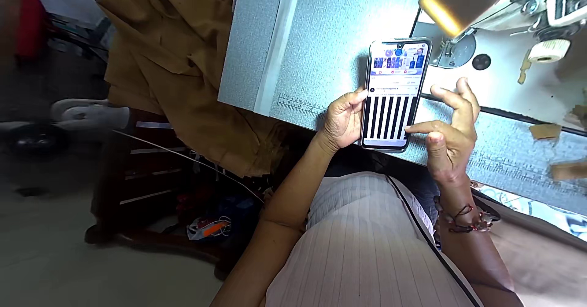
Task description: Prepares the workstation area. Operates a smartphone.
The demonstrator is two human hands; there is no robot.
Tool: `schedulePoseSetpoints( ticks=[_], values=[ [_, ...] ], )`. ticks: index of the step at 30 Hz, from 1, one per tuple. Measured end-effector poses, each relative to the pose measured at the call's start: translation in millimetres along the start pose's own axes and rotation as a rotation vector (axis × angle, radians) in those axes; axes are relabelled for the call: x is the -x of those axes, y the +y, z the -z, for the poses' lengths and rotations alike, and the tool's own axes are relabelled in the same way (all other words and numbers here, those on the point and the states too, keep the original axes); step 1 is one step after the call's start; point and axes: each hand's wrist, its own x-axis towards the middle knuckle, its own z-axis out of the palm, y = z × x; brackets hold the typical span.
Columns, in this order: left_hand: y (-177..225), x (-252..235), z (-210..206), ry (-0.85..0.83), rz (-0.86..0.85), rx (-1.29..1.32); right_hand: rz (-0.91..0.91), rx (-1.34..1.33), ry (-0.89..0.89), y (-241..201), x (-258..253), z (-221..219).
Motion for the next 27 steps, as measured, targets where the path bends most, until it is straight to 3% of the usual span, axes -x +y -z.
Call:
schedulePoseSetpoints(
  ticks=[27],
  values=[
    [-0.9, -0.3, 2.2, -0.033, 0.031, 0.032, -0.086, 0.011, 0.041, 5.0, 0.5, -4.7]
  ],
)
